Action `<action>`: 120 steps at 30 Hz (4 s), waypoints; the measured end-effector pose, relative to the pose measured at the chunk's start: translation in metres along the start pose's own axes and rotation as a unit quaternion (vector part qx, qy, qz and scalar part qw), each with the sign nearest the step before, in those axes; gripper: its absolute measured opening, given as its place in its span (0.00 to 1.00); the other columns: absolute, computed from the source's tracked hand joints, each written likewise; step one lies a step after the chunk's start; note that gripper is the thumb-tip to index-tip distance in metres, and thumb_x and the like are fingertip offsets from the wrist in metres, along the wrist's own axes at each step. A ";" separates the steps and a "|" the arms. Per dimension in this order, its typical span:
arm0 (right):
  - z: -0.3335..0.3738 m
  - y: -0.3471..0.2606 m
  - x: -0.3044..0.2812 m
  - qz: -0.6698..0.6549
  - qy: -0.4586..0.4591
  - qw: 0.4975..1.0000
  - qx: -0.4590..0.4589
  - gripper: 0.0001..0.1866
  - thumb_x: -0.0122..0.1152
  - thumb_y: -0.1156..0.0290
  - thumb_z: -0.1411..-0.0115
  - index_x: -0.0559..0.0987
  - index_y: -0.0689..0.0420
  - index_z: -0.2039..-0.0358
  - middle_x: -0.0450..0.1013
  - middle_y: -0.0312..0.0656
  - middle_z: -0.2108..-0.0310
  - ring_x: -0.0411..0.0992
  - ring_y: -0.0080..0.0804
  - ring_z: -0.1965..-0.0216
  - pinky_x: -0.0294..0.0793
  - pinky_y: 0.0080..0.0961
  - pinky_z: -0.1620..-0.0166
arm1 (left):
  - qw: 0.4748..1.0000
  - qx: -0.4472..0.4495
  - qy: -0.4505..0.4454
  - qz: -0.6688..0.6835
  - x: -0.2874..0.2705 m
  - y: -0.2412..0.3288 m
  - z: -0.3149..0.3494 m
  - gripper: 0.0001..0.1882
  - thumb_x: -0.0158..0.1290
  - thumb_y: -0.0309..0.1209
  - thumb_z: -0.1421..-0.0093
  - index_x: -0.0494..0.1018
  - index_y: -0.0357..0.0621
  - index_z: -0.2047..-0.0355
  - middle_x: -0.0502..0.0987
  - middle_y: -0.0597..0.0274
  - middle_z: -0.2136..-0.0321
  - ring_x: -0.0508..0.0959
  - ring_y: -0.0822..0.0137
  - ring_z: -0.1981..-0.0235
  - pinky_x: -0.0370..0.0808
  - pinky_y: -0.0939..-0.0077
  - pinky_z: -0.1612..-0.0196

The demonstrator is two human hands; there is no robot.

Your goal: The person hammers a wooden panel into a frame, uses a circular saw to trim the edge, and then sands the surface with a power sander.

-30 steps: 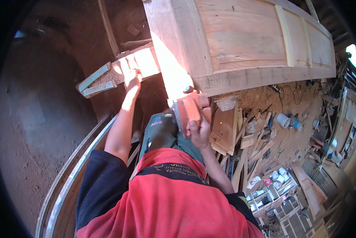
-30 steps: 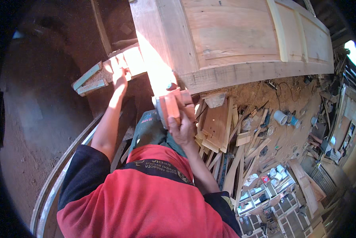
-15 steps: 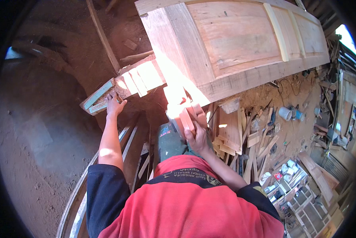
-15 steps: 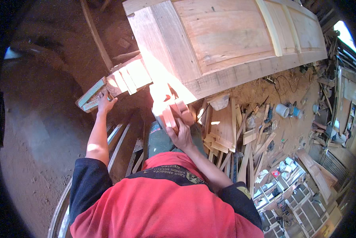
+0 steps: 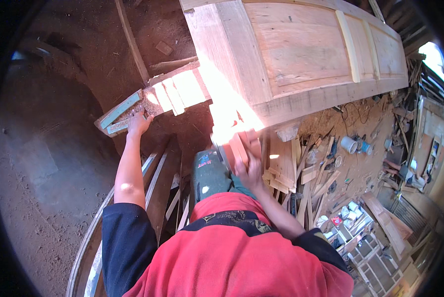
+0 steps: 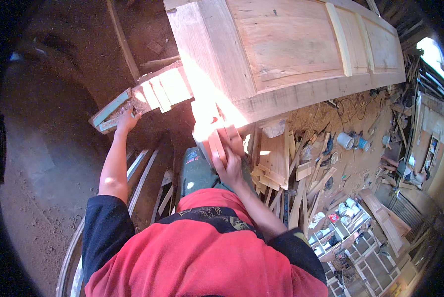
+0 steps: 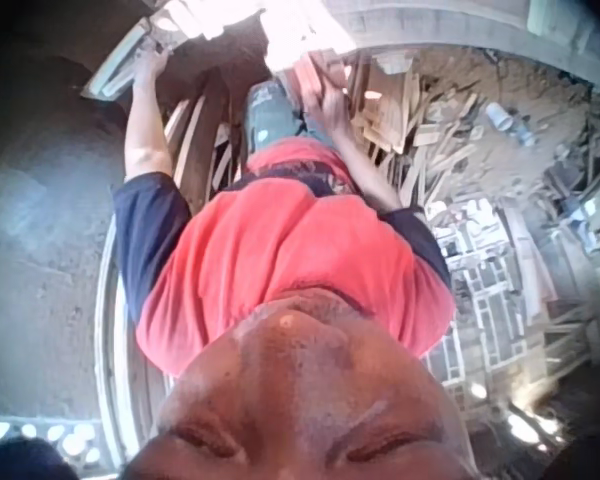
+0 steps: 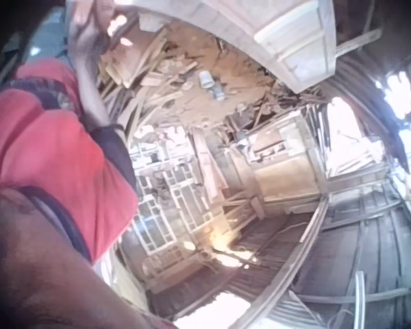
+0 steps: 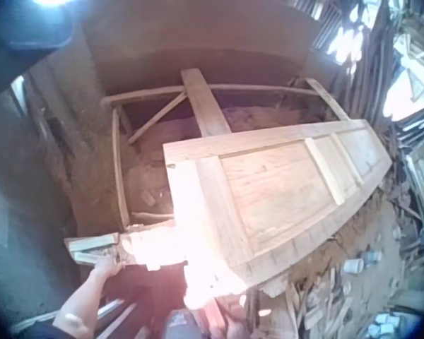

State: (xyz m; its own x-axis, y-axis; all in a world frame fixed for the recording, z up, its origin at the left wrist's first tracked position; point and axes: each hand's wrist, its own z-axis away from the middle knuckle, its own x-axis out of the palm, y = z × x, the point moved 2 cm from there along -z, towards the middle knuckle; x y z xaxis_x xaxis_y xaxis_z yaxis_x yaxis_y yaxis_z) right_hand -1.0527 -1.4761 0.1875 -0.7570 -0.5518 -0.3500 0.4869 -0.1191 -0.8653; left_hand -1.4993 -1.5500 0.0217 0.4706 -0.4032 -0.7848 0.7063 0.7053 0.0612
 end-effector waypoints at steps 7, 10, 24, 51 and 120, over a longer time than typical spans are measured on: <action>0.030 0.012 -0.012 0.014 -0.034 0.999 0.034 0.29 0.55 0.46 0.36 0.76 0.64 0.57 0.77 0.58 0.68 0.78 0.62 0.65 0.76 0.48 0.63 | 0.999 -0.031 0.011 -0.003 -0.009 0.018 0.009 0.31 0.59 0.52 0.39 0.73 0.43 0.44 0.74 0.34 0.44 0.74 0.41 0.41 0.72 0.50 0.41; -0.012 -0.003 -0.002 0.009 -0.028 0.999 0.019 0.27 0.56 0.48 0.36 0.76 0.64 0.58 0.76 0.57 0.70 0.78 0.60 0.66 0.75 0.47 0.64 | 0.999 -0.020 0.024 0.014 -0.013 0.017 0.007 0.25 0.60 0.48 0.39 0.77 0.40 0.52 0.78 0.38 0.50 0.78 0.42 0.47 0.75 0.50 0.46; -0.079 -0.035 0.000 -0.079 -0.059 0.995 -0.015 0.30 0.53 0.53 0.31 0.71 0.69 0.43 0.70 0.41 0.84 0.72 0.30 0.83 0.73 0.32 0.74 | 0.999 -0.003 0.052 -0.010 -0.014 0.013 -0.003 0.23 0.66 0.45 0.44 0.81 0.42 0.55 0.82 0.47 0.56 0.81 0.49 0.51 0.77 0.54 0.48; -0.190 -0.075 0.030 -0.037 0.011 0.997 -0.073 0.24 0.51 0.53 0.31 0.76 0.67 0.64 0.74 0.46 0.78 0.74 0.36 0.73 0.74 0.36 0.67 | 0.995 -0.034 0.094 0.003 -0.017 0.015 0.027 0.17 0.64 0.43 0.43 0.80 0.45 0.59 0.81 0.46 0.58 0.82 0.47 0.54 0.79 0.51 0.53; -0.326 -0.134 -0.003 -0.075 0.057 0.985 -0.148 0.30 0.52 0.43 0.32 0.82 0.61 0.67 0.71 0.38 0.89 0.73 0.26 0.88 0.71 0.25 0.83 | 0.996 -0.039 0.079 -0.017 -0.015 0.016 0.035 0.17 0.63 0.44 0.42 0.81 0.45 0.60 0.83 0.45 0.62 0.82 0.45 0.56 0.77 0.50 0.51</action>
State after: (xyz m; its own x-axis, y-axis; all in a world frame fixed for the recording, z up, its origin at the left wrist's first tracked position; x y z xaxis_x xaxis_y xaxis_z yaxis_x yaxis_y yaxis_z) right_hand -1.2579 -1.1894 0.1876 -0.8631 -0.4480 -0.2333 0.2303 0.0622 -0.9711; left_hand -1.4764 -1.5534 0.0562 0.3537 -0.3361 -0.8729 0.6751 0.7377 -0.0105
